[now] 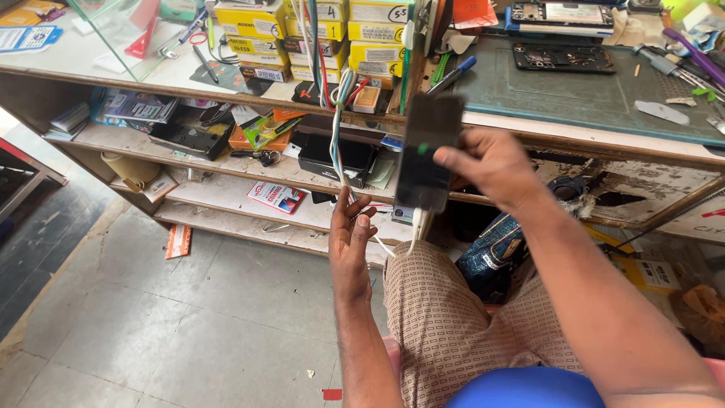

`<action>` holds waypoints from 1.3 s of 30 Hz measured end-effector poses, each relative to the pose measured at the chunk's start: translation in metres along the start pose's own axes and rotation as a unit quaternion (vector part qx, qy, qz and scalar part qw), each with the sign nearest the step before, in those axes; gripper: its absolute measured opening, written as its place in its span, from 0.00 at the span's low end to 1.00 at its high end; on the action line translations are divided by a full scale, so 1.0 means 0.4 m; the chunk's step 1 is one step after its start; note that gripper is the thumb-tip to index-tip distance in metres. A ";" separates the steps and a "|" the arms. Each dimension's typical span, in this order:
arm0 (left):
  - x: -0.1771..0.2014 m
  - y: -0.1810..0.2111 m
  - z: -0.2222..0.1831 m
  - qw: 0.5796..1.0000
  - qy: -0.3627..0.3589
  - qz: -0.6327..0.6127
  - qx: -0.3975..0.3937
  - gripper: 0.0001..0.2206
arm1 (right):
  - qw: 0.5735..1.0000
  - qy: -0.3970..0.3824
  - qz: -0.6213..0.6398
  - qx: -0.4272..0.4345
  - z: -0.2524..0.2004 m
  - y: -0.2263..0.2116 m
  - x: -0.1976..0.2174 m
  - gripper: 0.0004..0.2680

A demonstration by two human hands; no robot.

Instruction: The person holds a smartphone and removes its back cover to expose the internal battery and components. They then reattach the back cover and connect a charging cable to the device, observing the charging indicator on the screen.

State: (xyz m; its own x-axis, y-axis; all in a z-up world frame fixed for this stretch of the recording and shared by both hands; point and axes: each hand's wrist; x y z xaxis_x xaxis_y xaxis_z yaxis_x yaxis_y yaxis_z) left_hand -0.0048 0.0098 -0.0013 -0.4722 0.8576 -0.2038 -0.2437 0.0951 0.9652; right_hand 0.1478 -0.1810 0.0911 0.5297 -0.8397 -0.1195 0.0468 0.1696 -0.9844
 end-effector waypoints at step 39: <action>-0.023 -0.044 0.006 0.997 -0.043 0.032 0.059 0.32 | 0.946 0.202 -0.240 -0.082 0.218 -0.119 0.259 0.23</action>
State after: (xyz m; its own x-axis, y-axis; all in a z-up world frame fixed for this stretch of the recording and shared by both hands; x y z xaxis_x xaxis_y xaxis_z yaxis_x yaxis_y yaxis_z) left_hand 0.0060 0.0015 -0.0161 -0.4088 0.9031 -0.1311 -0.1108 0.0935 0.9894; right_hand 0.2745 -0.2311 0.1368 0.1130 -0.9340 0.3389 0.0499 -0.3353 -0.9408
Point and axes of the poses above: each hand's wrist, its own z-axis towards the middle knuckle, its own x-axis out of the back of the hand, y = z × x, and after that the axes turned 14 degrees about z, right-handed
